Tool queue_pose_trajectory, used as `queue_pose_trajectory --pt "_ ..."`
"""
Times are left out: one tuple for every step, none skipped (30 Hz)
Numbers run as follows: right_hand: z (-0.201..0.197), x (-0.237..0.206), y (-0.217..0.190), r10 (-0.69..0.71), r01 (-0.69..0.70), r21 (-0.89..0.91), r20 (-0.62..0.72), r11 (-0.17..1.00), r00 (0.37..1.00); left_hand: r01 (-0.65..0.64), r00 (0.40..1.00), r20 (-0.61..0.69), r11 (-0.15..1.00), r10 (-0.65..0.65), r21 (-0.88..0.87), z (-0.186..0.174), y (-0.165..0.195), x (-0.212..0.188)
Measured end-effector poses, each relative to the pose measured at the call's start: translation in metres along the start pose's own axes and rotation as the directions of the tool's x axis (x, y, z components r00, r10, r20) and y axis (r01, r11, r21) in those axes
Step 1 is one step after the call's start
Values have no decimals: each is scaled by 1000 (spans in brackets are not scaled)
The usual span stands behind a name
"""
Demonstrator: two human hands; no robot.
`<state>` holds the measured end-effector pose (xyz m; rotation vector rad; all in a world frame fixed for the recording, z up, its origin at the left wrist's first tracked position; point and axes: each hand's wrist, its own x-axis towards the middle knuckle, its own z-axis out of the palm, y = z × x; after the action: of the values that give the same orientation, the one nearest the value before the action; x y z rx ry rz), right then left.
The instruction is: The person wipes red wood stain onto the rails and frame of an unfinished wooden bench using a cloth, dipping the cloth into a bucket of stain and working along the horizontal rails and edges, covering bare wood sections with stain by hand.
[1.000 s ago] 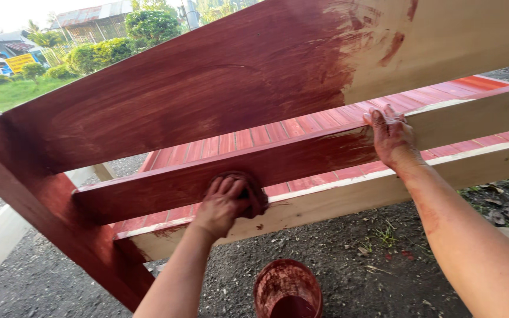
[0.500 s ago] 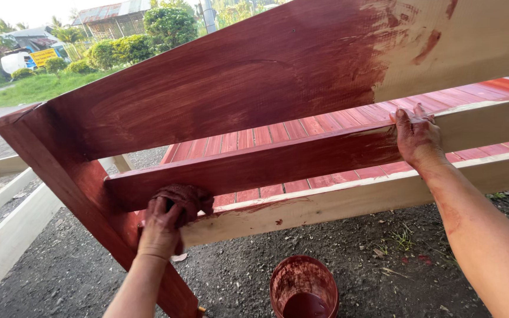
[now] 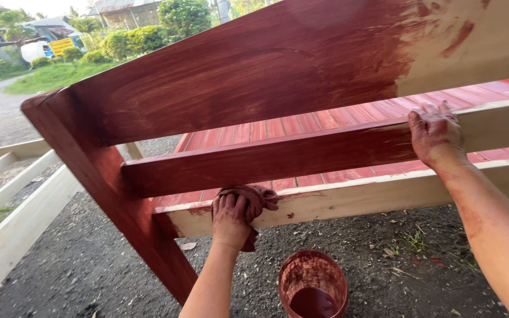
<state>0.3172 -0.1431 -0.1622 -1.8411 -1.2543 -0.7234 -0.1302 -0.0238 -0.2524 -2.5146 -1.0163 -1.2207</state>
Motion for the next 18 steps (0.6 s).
queue_pose_trajectory --pt "2 -1 -3 8 -8 -28 17 1000 1000 12 1000 -4 1000 -12 -9 -3 -2 0" --pt "2 -3 -6 18 -16 -57 34 998 999 30 1000 2 1000 -30 2 -6 -4 0" --pt "3 -6 -11 29 -25 -86 50 996 998 47 999 9 999 -47 14 -7 -6 0" --pt "7 -11 -17 0 -1 -82 -11 997 1000 63 998 16 998 -64 26 -9 -10 -2" --pt "11 -20 -25 -27 21 -77 -73 997 997 68 997 21 995 -70 68 -13 -15 -5" --pt "13 -28 -31 -52 42 -76 -139 996 989 70 997 23 992 -73 107 -18 -23 -7" --pt "16 -39 -38 -66 66 -8 -172 998 983 70 997 25 987 -75 145 -24 -34 -8" --pt "20 -55 -45 -76 90 59 -202 994 976 158 987 -11 984 -157 85 -33 -47 -12" --pt "24 -69 -54 -82 113 123 -233 986 969 240 970 -41 970 -239 21 -43 -62 -15" --pt "29 -79 -62 -72 101 138 -205 985 976 257 966 -59 965 -254 52 -53 -77 -16" --pt "34 -87 -69 -61 89 153 -176 984 982 273 961 -76 958 -267 85 -62 -88 -17" --pt "37 -92 -75 -49 73 168 -146 983 988 310 950 -67 947 -305 84 -67 -95 -19" --pt "40 -94 -80 -44 72 177 -156 981 987 343 939 -59 935 -339 84 -72 -102 -19" --pt "43 -95 -84 -40 71 187 -166 980 985 377 926 -51 923 -374 83 -75 -105 -16" --pt "45 -97 -88 -35 69 197 -173 978 984 352 933 -104 933 -343 78 -76 -106 -14" --pt "47 -98 -90 -32 63 183 -169 981 985 327 937 -153 942 -313 74 -75 -105 -11" --pt "48 -97 -93 -30 59 169 -165 984 986 303 937 -203 951 -284 69 -71 -102 -9" --pt "50 -97 -95 -32 57 153 -162 987 986 358 927 -158 929 -340 99 -67 -98 -6"
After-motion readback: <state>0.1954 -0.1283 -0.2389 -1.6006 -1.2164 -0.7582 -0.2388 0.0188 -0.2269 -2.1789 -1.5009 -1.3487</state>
